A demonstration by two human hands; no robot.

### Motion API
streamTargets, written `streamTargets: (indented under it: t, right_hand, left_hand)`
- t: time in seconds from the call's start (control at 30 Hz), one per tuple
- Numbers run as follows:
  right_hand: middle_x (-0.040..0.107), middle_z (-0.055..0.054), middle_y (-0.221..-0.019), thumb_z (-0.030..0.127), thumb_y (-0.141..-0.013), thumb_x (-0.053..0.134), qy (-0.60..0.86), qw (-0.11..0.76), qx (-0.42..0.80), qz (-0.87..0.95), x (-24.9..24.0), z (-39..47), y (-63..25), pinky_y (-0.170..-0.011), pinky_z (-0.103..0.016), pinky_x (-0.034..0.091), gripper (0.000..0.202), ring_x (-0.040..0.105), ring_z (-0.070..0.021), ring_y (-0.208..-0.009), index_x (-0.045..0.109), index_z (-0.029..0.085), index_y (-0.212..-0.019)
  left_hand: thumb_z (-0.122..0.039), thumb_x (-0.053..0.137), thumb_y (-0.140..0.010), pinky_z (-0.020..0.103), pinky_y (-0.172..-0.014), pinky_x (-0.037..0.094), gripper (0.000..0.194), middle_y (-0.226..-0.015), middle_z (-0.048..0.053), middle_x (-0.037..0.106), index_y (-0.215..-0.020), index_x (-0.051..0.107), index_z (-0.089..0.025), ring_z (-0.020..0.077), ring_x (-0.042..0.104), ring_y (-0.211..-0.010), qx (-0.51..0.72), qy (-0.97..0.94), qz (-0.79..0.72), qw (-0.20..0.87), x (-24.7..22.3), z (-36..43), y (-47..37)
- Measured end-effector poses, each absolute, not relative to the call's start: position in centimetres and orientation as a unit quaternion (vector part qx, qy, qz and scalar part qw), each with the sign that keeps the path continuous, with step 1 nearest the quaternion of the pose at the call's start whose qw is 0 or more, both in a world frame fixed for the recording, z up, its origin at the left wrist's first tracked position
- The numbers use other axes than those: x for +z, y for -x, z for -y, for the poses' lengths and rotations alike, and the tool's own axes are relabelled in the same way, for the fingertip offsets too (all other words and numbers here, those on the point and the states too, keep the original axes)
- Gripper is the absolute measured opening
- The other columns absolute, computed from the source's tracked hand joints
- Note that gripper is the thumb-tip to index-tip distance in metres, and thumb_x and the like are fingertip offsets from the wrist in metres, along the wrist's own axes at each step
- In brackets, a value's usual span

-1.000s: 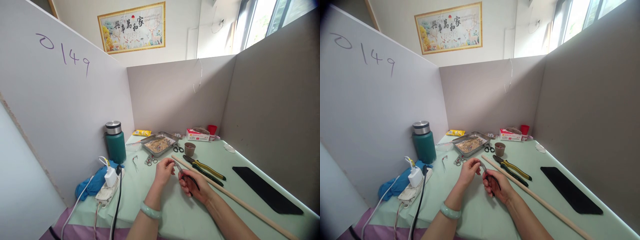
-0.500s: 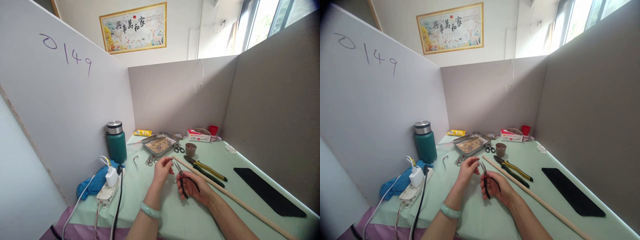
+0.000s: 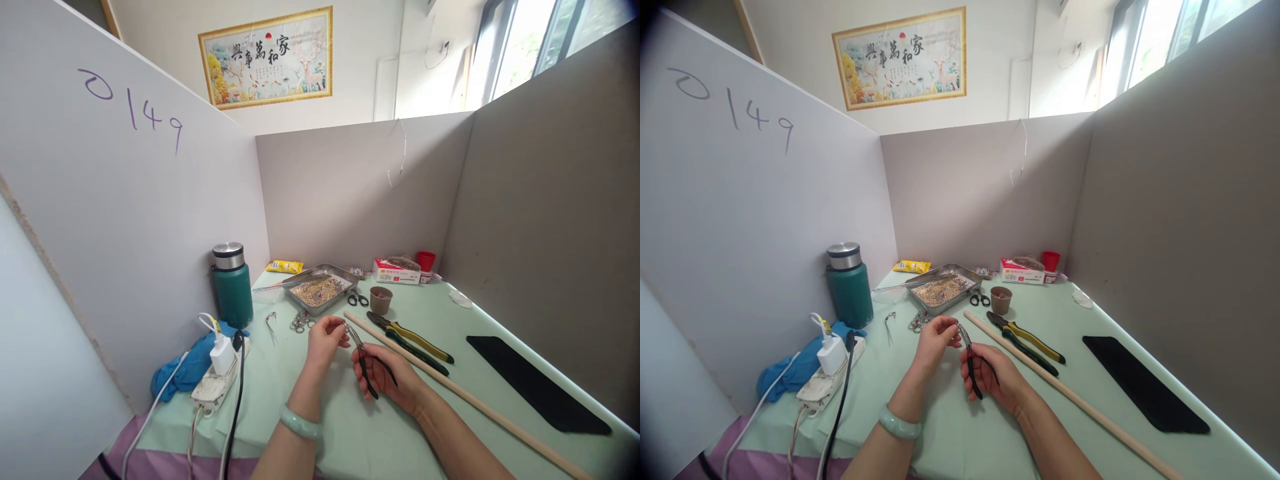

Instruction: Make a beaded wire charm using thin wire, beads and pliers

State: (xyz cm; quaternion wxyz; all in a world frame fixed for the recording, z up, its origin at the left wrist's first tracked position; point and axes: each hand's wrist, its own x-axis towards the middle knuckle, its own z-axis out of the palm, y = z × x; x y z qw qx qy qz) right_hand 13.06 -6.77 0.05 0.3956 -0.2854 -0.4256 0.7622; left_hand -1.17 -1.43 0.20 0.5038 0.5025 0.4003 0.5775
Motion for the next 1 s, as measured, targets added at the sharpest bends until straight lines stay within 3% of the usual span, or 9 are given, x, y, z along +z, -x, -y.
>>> streamTargets:
  t: [0.37,0.63,0.87,1.0]
  right_hand:
    - [0.059,-0.004,-0.067,0.040,-0.082,0.042,0.336,0.430,0.705,0.453,-0.2,6.7,-12.6,-0.045,-0.028,0.048,0.030,0.057,-0.0153,-0.053,0.056,0.014,-0.082]
    - [0.055,-0.001,-0.060,0.040,-0.078,0.046,0.378,0.460,0.663,0.454,-0.5,6.4,-12.1,-0.035,-0.021,0.039,0.027,0.050,-0.0101,-0.043,0.057,0.015,-0.077]
    - [0.052,0.003,-0.052,0.039,-0.076,0.048,0.432,0.448,0.627,0.468,-0.3,6.0,-12.3,-0.030,-0.019,0.033,0.024,0.044,-0.0079,-0.036,0.054,0.016,-0.071]
    - [0.051,0.003,-0.050,0.038,-0.075,0.048,0.437,0.440,0.620,0.480,-0.4,5.9,-12.4,-0.029,-0.018,0.032,0.024,0.043,-0.0078,-0.035,0.053,0.016,-0.070]
  left_hand:
    - [-0.023,0.060,-0.066,0.028,-0.053,0.051,0.013,-0.061,0.003,0.062,-0.074,0.059,-0.013,0.0156,0.062,-0.055,0.563,-0.541,-0.434,0.449,0.2,1.8,0.8]
    - [-0.021,0.054,-0.070,0.024,-0.054,0.047,0.007,-0.062,0.001,0.061,-0.071,0.059,-0.016,0.0132,0.061,-0.054,0.568,-0.583,-0.466,0.347,-0.3,1.7,0.8]
    - [-0.016,0.049,-0.074,0.024,-0.059,0.041,0.009,-0.065,0.001,0.058,-0.070,0.057,-0.018,0.0115,0.056,-0.055,0.536,-0.680,-0.467,0.178,-0.1,1.9,1.5]
    - [-0.014,0.050,-0.073,0.024,-0.059,0.040,0.009,-0.067,0.001,0.057,-0.069,0.057,-0.018,0.0109,0.055,-0.055,0.533,-0.688,-0.462,0.169,-0.3,1.9,1.7]
